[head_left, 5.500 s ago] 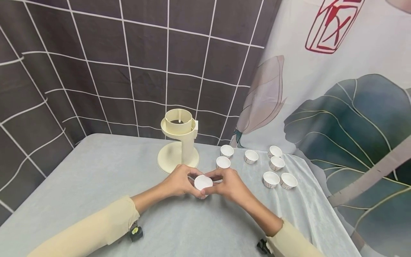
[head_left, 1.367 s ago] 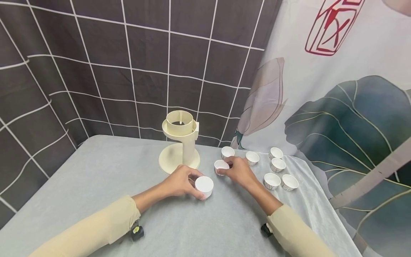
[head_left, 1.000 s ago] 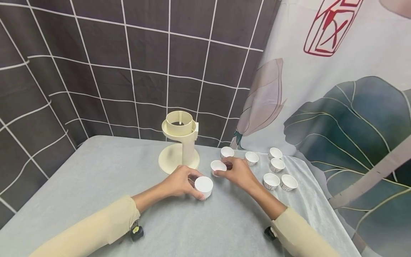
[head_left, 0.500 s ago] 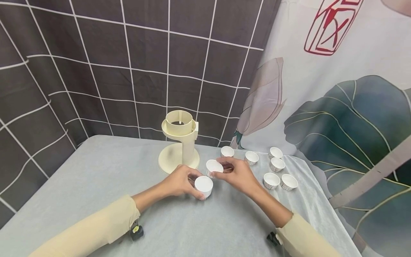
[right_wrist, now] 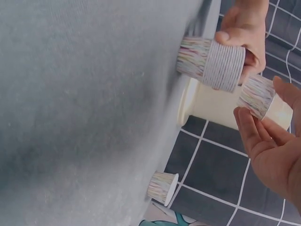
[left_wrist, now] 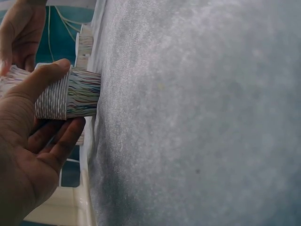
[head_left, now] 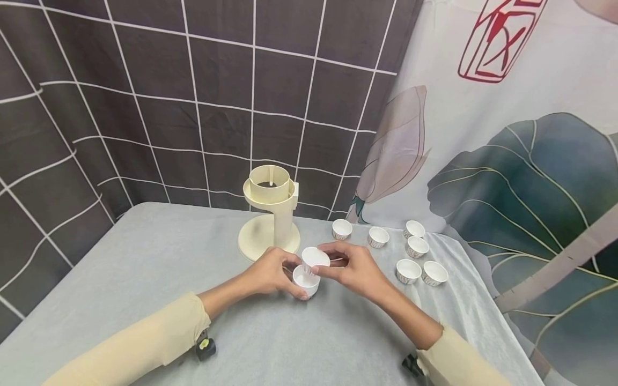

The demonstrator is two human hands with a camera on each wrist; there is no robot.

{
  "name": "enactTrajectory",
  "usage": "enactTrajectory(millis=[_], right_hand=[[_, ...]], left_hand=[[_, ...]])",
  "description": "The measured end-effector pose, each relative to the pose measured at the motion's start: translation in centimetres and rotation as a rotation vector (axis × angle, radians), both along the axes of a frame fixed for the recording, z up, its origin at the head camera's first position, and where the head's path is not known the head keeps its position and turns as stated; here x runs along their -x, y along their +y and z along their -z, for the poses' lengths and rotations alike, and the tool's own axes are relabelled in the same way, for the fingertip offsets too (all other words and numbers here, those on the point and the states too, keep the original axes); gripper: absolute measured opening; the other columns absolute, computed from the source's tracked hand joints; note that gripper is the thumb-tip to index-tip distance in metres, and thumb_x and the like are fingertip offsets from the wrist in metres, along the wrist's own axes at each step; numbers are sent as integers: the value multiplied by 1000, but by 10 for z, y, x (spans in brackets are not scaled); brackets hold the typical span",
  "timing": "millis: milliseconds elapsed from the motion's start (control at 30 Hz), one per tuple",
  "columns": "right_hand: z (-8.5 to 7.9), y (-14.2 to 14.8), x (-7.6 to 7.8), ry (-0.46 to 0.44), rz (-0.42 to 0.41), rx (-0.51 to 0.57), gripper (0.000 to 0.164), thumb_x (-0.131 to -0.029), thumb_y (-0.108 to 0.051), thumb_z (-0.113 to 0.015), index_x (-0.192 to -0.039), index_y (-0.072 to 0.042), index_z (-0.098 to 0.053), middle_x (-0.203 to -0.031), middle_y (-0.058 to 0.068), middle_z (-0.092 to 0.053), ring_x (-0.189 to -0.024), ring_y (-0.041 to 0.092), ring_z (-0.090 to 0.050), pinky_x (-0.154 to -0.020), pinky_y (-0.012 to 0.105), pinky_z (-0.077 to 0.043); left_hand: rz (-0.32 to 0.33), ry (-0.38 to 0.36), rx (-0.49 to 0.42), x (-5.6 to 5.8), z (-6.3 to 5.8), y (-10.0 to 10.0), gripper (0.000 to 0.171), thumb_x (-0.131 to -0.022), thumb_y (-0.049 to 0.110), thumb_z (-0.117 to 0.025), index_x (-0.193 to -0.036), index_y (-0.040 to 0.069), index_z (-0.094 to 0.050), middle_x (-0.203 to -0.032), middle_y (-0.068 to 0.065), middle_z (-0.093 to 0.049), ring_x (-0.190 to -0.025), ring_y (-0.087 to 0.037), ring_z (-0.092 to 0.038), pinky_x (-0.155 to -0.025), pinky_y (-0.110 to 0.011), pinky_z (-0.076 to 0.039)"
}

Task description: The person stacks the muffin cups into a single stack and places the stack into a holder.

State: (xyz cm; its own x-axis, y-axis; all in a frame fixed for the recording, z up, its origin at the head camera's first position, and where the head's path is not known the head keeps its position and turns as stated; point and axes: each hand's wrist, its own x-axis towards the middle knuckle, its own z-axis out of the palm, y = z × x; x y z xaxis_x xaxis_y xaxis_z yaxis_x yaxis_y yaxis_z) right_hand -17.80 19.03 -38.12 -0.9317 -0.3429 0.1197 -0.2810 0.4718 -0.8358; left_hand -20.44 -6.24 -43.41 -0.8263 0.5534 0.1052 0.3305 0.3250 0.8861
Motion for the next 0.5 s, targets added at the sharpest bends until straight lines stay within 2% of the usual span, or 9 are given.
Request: enactTrajectory(millis=[200,500], right_hand=[[3,-3,-3,32,-75,-3,47,-93,-20,-94,-133,0,-79,-127,16,-84,-110,25,-83,-95,25,-69],[11,-6,-4,55,-109,-66,50,-92,-22,-94,-135,-1,-78,-131,15,-83,-117,29,-82,-103,33,-69]], left_hand=[[7,1,-23,0,1,1,43,-68,14,-108,-103,6,-84,-96,-3,-87,-82,-5,-79,-79,-22,-68],[2,3,-6,1,2,0,40,-68,16,-109,-97,9,-84,-90,3,-85,-81,-5,-78,-76,-22,-66]])
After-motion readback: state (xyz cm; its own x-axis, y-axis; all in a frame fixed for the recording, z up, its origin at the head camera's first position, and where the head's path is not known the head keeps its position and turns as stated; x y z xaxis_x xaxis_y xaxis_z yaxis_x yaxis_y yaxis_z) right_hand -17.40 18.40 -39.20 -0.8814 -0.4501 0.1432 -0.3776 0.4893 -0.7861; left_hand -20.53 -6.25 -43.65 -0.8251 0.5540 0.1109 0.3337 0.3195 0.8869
